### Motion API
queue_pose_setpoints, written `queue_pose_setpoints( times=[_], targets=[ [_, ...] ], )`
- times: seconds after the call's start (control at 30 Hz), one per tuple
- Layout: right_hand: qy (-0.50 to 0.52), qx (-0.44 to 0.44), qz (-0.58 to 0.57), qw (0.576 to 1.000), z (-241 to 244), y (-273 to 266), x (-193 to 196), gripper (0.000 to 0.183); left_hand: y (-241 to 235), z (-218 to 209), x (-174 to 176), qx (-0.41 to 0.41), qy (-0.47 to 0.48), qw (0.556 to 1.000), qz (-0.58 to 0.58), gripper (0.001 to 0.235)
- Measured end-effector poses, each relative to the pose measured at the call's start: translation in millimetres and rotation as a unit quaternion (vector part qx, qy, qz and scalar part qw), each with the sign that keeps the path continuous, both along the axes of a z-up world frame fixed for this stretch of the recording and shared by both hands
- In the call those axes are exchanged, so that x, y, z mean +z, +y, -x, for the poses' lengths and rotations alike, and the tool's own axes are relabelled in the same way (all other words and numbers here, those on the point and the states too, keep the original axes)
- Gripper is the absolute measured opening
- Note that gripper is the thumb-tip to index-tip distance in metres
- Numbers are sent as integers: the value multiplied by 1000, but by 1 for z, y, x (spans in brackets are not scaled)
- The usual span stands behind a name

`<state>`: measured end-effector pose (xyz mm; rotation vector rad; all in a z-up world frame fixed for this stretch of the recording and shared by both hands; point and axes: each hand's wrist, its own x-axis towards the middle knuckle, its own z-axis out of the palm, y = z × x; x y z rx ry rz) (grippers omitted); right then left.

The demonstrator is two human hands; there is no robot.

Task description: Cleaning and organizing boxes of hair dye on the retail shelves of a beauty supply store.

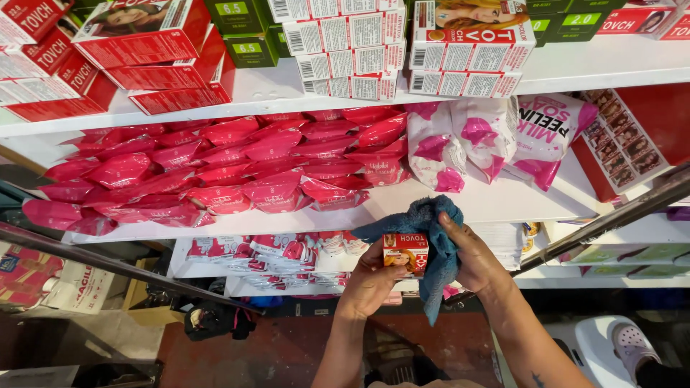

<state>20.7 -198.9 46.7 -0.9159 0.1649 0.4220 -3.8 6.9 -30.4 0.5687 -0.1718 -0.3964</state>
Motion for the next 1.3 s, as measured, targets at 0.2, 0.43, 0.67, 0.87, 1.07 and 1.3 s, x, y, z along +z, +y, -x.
queue_pose_setpoints(
  times=[0.2, 0.43, 0.67, 0.87, 1.07, 1.3],
  targets=[
    [-42, -8, 52, 998, 2, -2, -6, 38, 2, -2, 16, 15, 4, 999, -30, 61],
    [-137, -112, 246, 953, -1, 21, -22, 19, -15, -17, 9, 243, 196, 945, -97, 61],
    [-171, -89, 301, 934, 0, 2, -41, 17, 6, -24, -17, 195, 242, 950, 8, 32],
    [-96, -39, 213, 972, 11, 9, -15, 20, 11, -27, 3, 103, 214, 969, -62, 23],
    [-229, 22, 272, 934, 18, 30, -31, 24, -3, -33, 8, 91, 131, 980, -116, 25],
    [-202, -171, 324, 908, 25, 48, -62, 13, -10, -45, -57, 93, 138, 980, 104, 39]
  ],
)
